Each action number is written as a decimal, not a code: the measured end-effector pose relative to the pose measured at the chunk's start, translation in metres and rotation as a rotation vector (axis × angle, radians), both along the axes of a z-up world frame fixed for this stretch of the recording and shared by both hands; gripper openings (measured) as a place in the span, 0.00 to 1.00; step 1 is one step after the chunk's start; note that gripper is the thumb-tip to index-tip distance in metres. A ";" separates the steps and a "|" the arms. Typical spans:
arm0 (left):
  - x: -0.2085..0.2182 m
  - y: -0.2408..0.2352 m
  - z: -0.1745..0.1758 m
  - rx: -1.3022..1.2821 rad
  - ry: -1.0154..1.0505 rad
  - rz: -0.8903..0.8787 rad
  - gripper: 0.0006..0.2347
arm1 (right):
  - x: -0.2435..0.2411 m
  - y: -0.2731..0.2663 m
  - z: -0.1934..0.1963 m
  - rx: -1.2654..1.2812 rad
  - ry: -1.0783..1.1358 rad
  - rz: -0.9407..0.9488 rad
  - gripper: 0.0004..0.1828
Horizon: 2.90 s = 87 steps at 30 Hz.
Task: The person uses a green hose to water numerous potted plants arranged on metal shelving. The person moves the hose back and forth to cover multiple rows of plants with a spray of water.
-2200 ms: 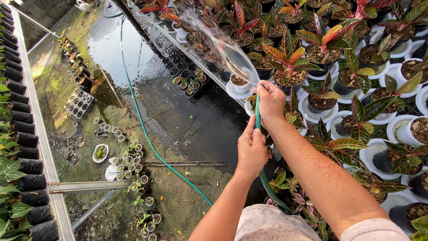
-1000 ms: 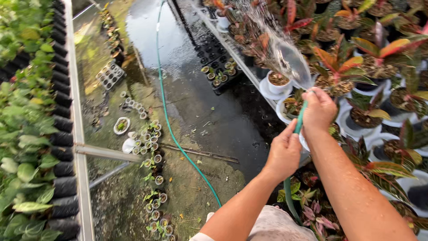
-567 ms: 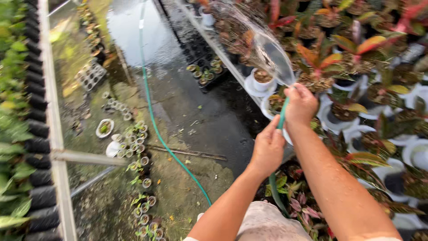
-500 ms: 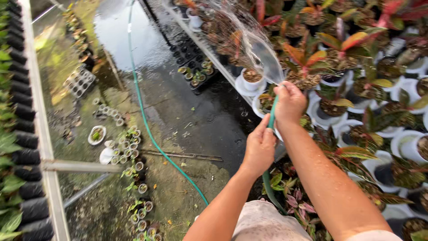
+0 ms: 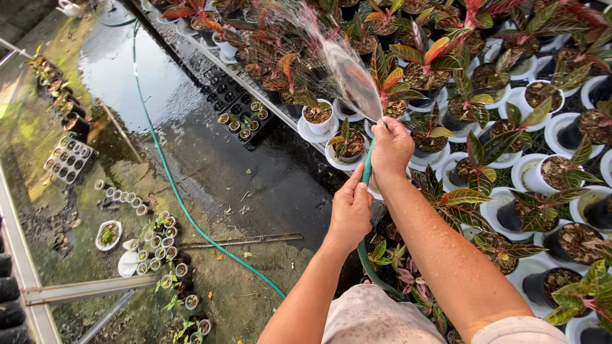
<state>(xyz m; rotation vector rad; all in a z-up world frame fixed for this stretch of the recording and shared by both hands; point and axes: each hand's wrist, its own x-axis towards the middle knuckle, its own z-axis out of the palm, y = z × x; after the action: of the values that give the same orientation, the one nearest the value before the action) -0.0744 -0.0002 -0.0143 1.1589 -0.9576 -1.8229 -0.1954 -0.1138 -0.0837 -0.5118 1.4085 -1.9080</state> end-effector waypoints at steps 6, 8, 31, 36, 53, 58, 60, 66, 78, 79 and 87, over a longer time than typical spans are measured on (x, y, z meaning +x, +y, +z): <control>-0.007 -0.009 -0.001 -0.004 0.009 -0.062 0.23 | -0.015 0.001 -0.002 0.021 0.013 -0.060 0.13; -0.004 -0.010 -0.004 0.020 -0.020 -0.078 0.23 | -0.015 -0.002 -0.007 0.029 0.037 -0.061 0.14; 0.144 -0.177 -0.005 0.102 0.071 -0.168 0.23 | 0.107 -0.142 -0.016 0.100 0.142 -0.098 0.15; 0.160 -0.200 -0.006 0.136 0.097 -0.192 0.23 | 0.126 -0.165 -0.017 0.161 0.194 -0.100 0.14; 0.165 -0.192 -0.012 0.178 0.162 -0.140 0.24 | 0.140 -0.166 -0.017 0.201 0.212 -0.039 0.13; 0.168 -0.178 -0.008 0.201 0.135 -0.134 0.24 | 0.148 -0.157 -0.012 0.234 0.138 0.020 0.13; 0.169 -0.173 -0.007 0.197 0.145 -0.131 0.24 | 0.150 -0.153 -0.010 0.264 0.175 0.067 0.13; 0.166 -0.166 -0.011 0.172 0.162 -0.135 0.24 | 0.150 -0.144 -0.006 0.254 0.114 -0.007 0.14; 0.167 -0.161 -0.009 0.161 0.165 -0.083 0.24 | 0.156 -0.151 -0.002 0.176 0.099 0.059 0.13; 0.168 -0.162 -0.008 0.155 0.150 -0.086 0.24 | 0.156 -0.152 -0.002 0.174 0.102 0.056 0.13; 0.170 -0.163 -0.009 0.111 0.196 -0.060 0.24 | 0.162 -0.154 0.006 0.202 0.171 0.041 0.14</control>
<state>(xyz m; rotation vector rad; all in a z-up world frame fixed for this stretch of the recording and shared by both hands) 0.0956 -0.1627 -0.0235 1.0038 -0.7954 -2.0175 -0.0331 -0.2675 -0.0774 -0.6113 1.6661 -1.6987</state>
